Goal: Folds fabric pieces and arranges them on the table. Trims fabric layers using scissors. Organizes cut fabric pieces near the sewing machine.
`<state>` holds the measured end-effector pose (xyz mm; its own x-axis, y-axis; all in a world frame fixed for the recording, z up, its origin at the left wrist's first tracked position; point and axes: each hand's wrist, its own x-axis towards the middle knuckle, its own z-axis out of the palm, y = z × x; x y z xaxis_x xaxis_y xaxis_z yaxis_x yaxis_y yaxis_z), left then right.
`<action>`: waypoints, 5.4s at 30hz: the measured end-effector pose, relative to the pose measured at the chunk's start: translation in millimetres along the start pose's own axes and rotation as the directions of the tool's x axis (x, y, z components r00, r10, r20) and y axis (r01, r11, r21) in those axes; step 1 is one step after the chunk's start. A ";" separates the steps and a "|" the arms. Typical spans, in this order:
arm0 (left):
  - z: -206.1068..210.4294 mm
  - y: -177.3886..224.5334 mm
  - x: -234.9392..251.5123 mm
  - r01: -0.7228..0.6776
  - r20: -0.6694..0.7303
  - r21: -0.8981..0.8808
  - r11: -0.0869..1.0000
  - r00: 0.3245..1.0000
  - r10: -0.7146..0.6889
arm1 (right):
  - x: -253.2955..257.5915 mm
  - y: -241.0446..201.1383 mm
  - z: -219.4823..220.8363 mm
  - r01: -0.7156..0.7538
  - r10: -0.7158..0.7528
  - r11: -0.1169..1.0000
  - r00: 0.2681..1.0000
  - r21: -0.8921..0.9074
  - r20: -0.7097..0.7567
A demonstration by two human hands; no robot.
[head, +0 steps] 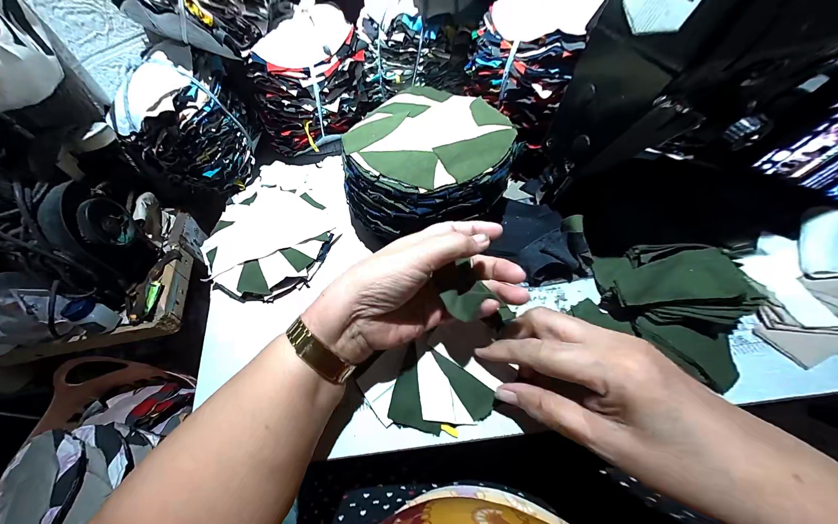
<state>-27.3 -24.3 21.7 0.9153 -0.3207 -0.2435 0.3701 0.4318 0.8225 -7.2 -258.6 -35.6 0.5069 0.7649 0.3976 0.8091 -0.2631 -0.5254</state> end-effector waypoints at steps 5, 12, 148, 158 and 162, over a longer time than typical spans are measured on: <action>7.1 -4.5 1.1 0.041 0.021 -0.256 0.966 0.999 -0.037 | 2.3 -12.9 -29.5 -0.056 0.043 0.998 0.952 -0.032 -0.304; 12.5 -9.5 1.2 0.087 0.044 -0.217 0.972 0.996 -0.079 | 10.7 -22.5 -16.1 0.148 -0.176 0.981 0.950 -0.126 -0.257; -25.8 -11.8 8.7 -0.350 0.149 0.752 0.558 0.916 0.373 | -77.9 78.4 -96.4 -0.680 0.484 0.683 0.694 -0.264 -0.533; -30.0 -19.9 15.1 -0.439 0.258 0.706 0.555 0.890 0.376 | -70.5 75.1 -88.8 -0.795 0.563 0.533 0.590 -0.291 -0.579; -26.0 -21.0 13.6 -0.406 0.215 0.733 0.545 0.899 0.380 | -67.0 74.4 -91.4 -0.820 0.621 0.512 0.559 -0.255 -0.549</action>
<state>-18.5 -15.7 -12.3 0.9300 -0.3055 0.2044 -0.2861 -0.2525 0.9243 46.2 -383.1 -32.6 0.9493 -0.0587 0.3088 0.0748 -0.9121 -0.4031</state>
